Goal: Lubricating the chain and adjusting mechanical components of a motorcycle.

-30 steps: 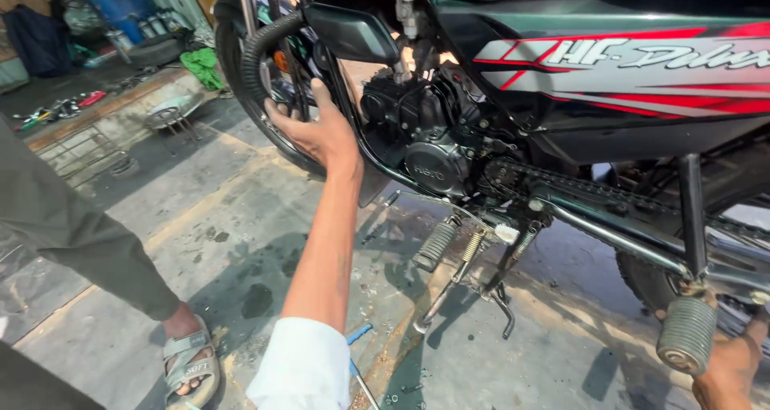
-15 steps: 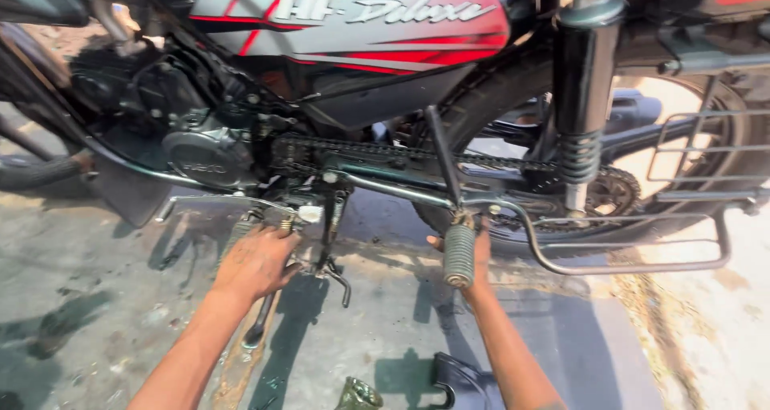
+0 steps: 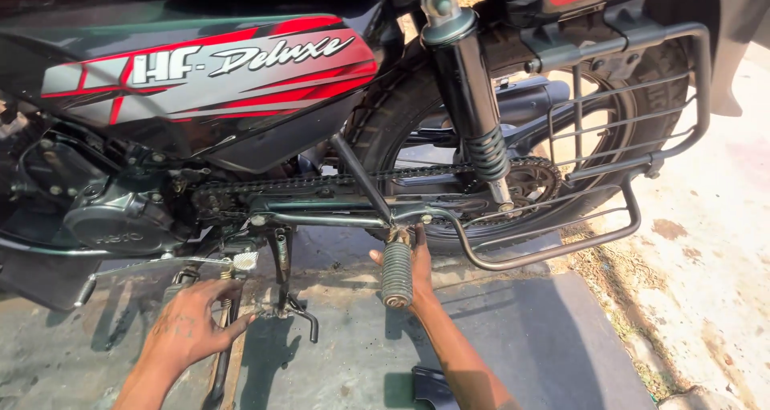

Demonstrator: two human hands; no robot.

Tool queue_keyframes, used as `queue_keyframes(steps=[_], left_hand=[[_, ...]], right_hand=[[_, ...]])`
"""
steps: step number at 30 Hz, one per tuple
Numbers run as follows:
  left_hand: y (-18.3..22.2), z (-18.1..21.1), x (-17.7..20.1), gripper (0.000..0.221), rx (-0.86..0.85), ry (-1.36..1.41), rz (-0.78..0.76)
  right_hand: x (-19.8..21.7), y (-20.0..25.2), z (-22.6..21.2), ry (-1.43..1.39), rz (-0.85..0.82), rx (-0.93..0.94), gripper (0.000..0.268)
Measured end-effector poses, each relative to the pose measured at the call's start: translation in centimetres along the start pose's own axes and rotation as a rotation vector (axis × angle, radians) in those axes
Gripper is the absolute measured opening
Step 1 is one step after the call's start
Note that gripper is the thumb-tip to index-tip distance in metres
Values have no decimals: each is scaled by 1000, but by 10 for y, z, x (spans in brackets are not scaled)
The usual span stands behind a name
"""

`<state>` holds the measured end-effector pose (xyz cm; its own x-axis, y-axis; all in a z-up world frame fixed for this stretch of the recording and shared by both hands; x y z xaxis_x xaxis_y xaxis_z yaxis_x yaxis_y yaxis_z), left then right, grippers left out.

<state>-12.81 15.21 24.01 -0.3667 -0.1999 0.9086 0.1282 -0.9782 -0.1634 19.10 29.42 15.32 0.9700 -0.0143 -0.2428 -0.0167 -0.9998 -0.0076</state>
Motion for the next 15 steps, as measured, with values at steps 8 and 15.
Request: queue_keyframes(steps=[8, 15], left_hand=[[0, 6, 0, 63, 111, -76, -87], [1, -2, -4, 68, 148, -70, -105]], right_hand=[[21, -22, 33, 228, -114, 33, 113], [54, -40, 58, 926, -146, 97, 101]])
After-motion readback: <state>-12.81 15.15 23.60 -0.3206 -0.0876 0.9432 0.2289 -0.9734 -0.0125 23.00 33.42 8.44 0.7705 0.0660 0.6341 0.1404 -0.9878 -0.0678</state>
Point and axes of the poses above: each hand's wrist, its own y-axis away from the middle knuckle, its own x-axis out of the back of the hand, z = x × y, the point moved 7 cm from there along -y, towards the middle knuckle, and after that the axes turned 5 degrees about x, right-handed, at the moved point
